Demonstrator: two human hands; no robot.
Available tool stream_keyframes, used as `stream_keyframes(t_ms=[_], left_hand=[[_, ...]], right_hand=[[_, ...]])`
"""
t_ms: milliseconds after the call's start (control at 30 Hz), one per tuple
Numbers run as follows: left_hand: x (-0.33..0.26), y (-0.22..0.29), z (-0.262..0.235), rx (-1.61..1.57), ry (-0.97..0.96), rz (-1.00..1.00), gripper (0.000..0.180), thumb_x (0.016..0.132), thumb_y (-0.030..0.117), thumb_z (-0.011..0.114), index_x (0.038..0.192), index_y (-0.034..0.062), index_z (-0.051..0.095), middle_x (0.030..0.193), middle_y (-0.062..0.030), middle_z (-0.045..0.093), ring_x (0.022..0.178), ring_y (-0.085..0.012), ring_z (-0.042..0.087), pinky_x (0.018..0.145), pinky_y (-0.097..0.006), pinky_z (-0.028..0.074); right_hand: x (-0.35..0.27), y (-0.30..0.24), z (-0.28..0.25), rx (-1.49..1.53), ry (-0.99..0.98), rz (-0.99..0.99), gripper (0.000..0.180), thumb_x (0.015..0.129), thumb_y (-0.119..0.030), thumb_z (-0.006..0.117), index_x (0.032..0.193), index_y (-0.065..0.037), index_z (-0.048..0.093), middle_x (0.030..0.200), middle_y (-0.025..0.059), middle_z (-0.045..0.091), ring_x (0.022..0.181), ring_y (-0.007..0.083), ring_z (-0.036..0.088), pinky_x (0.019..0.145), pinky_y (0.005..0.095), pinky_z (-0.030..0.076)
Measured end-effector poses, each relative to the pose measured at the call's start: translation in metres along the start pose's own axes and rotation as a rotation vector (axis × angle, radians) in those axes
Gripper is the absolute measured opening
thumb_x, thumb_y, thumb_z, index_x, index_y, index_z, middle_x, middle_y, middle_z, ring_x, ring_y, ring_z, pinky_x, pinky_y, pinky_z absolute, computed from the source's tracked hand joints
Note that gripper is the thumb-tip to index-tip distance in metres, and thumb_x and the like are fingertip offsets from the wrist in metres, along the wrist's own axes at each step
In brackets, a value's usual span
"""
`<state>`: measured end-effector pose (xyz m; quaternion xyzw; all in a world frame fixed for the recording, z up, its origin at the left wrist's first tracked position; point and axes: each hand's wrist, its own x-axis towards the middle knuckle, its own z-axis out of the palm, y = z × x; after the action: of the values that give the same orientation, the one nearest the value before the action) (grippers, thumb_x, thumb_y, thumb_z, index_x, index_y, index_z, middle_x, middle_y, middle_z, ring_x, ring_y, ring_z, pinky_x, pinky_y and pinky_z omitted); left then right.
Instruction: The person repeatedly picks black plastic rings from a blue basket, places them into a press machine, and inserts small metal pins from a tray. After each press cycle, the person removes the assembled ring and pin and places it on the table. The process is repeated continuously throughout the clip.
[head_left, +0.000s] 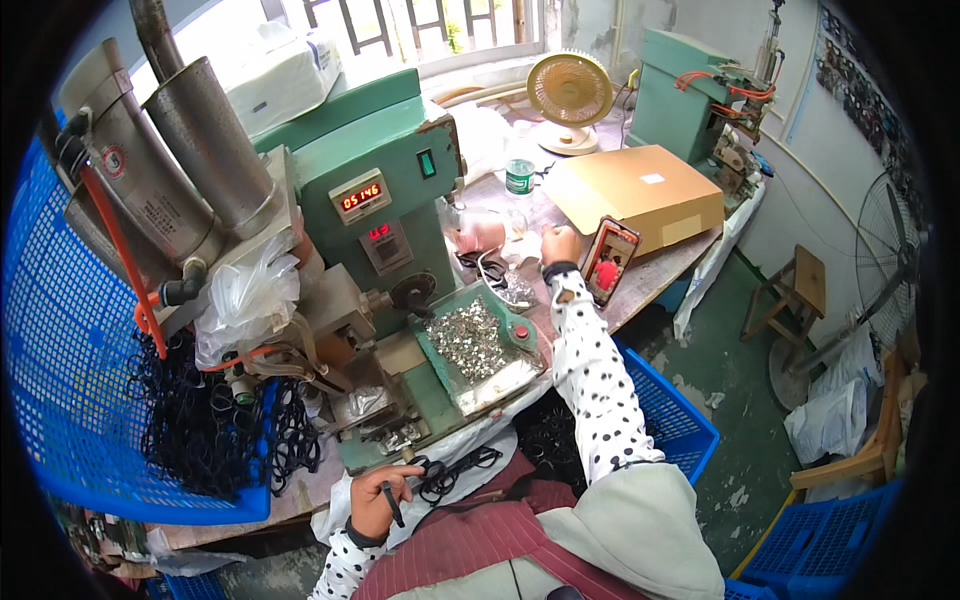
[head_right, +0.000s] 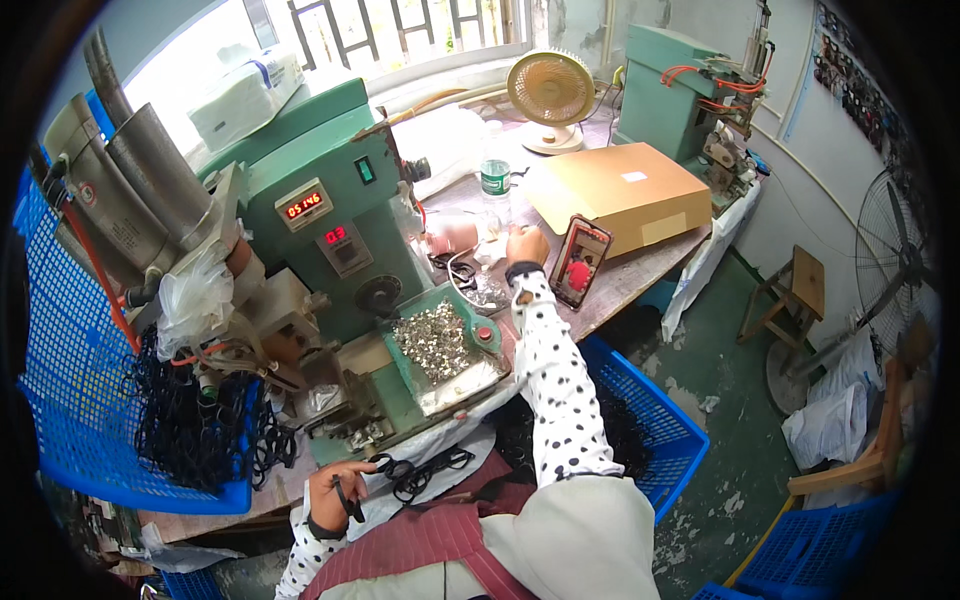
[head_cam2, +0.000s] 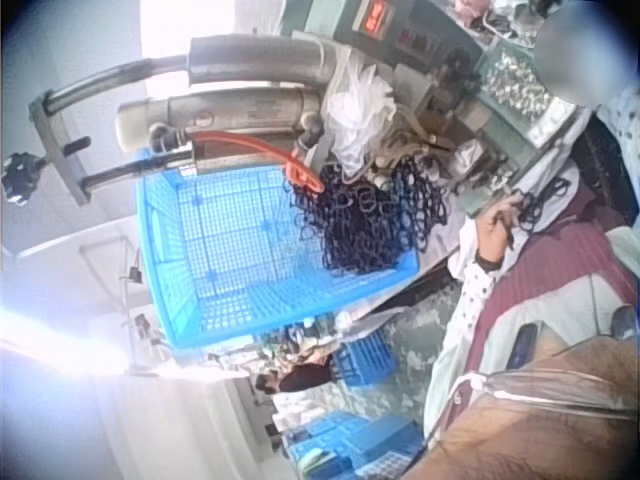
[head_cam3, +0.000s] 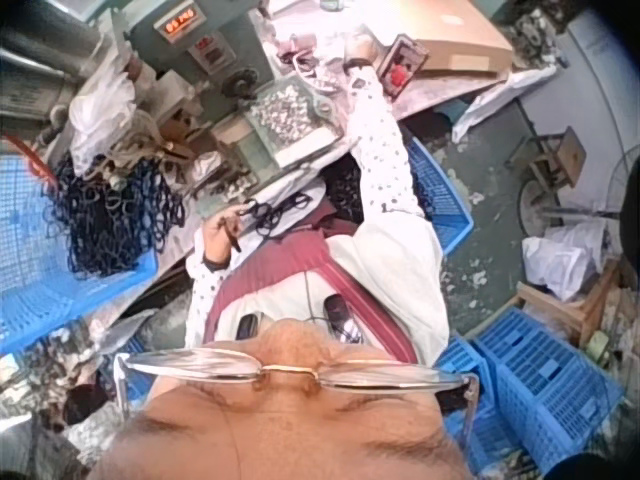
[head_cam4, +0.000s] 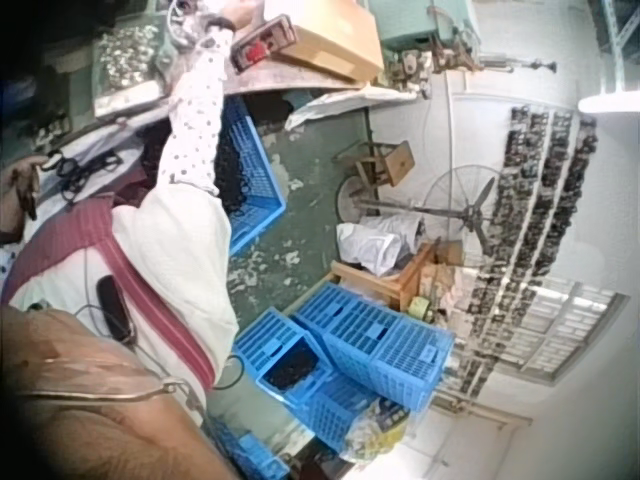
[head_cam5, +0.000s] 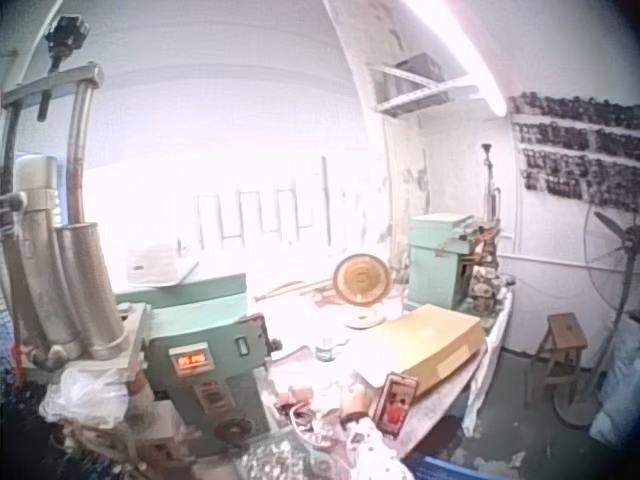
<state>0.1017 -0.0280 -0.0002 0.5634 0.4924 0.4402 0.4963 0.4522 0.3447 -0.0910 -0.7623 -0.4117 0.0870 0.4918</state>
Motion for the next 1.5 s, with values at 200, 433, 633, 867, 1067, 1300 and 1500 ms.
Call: stream_keyframes(t_ms=[200, 433, 633, 867, 1067, 1300, 1500], left_hand=[[0.014, 0.002, 0.008, -0.031, -0.11, -0.136, 0.025, 0.094, 0.016, 0.055, 0.1, -0.0027, 0.071, 0.078, -0.0064, 0.064, 0.069, -0.0128, 0.057, 0.062, -0.025, 0.042], [0.039, 0.0, 0.056, 0.007, -0.003, 0.035, 0.034, 0.092, 0.014, 0.063, 0.123, 0.0018, 0.061, 0.102, -0.0041, 0.067, 0.066, -0.0076, 0.053, 0.058, -0.021, 0.042], [0.03, 0.002, 0.054, -0.479, -0.311, -0.355, 0.05, 0.094, 0.024, 0.062, 0.136, 0.0028, 0.047, 0.119, -0.0064, 0.059, 0.087, -0.0055, 0.056, 0.058, -0.018, 0.043], [0.037, 0.003, 0.058, -0.485, -0.265, -0.185, 0.053, 0.091, 0.027, 0.065, 0.132, 0.0, 0.047, 0.105, -0.0041, 0.06, 0.091, -0.0107, 0.056, 0.082, -0.025, 0.046], [0.025, 0.031, 0.033, 0.258, -0.113, 0.019, 0.08, 0.068, 0.023, 0.085, 0.134, -0.0006, 0.046, 0.088, -0.0024, 0.058, 0.073, -0.0106, 0.057, 0.061, -0.026, 0.048], [0.019, 0.036, 0.04, 0.765, -0.063, 0.222, 0.09, 0.053, 0.029, 0.09, 0.128, 0.0003, 0.049, 0.087, -0.0074, 0.058, 0.06, -0.0165, 0.057, 0.054, -0.029, 0.049], [0.016, 0.031, 0.048, 0.993, -0.018, 0.328, 0.067, 0.062, 0.024, 0.078, 0.123, 0.0053, 0.056, 0.081, -0.0056, 0.059, 0.064, -0.0214, 0.062, 0.056, -0.034, 0.05]], right_hand=[[-0.121, -0.048, -0.111, 0.311, -0.168, -0.16, 0.019, 0.086, -0.019, 0.066, 0.083, -0.001, 0.061, 0.069, 0.013, 0.062, 0.067, 0.0281, 0.062, 0.061, 0.0368, 0.047], [-0.283, -0.072, -0.204, 0.568, -0.413, -0.627, 0.013, 0.078, -0.003, 0.072, 0.085, -0.001, 0.061, 0.086, 0.0127, 0.064, 0.072, 0.0258, 0.065, 0.065, 0.0326, 0.051], [-0.309, -0.071, -0.228, 0.642, -0.608, -0.73, 0.017, 0.075, -0.005, 0.074, 0.086, -0.002, 0.061, 0.088, 0.013, 0.063, 0.076, 0.0306, 0.065, 0.066, 0.037, 0.052], [-0.287, -0.07, -0.236, 0.514, -0.621, -1.055, 0.019, 0.07, -0.009, 0.074, 0.086, -0.005, 0.065, 0.095, 0.0091, 0.065, 0.072, 0.0252, 0.062, 0.062, 0.0331, 0.052], [-0.254, -0.06, -0.246, 0.13, -0.392, -1.231, 0.025, 0.067, -0.011, 0.07, 0.091, -0.006, 0.07, 0.122, 0.0106, 0.062, 0.08, 0.0211, 0.059, 0.065, 0.0305, 0.052], [-0.251, -0.061, -0.251, -0.002, -0.432, -1.276, 0.025, 0.064, -0.009, 0.067, 0.089, -0.006, 0.07, 0.128, 0.0137, 0.059, 0.082, 0.0217, 0.059, 0.067, 0.0304, 0.052], [-0.254, -0.064, -0.255, 0.193, -0.615, -1.081, 0.023, 0.062, -0.006, 0.065, 0.085, -0.006, 0.071, 0.128, 0.018, 0.058, 0.087, 0.027, 0.06, 0.072, 0.0327, 0.054]])
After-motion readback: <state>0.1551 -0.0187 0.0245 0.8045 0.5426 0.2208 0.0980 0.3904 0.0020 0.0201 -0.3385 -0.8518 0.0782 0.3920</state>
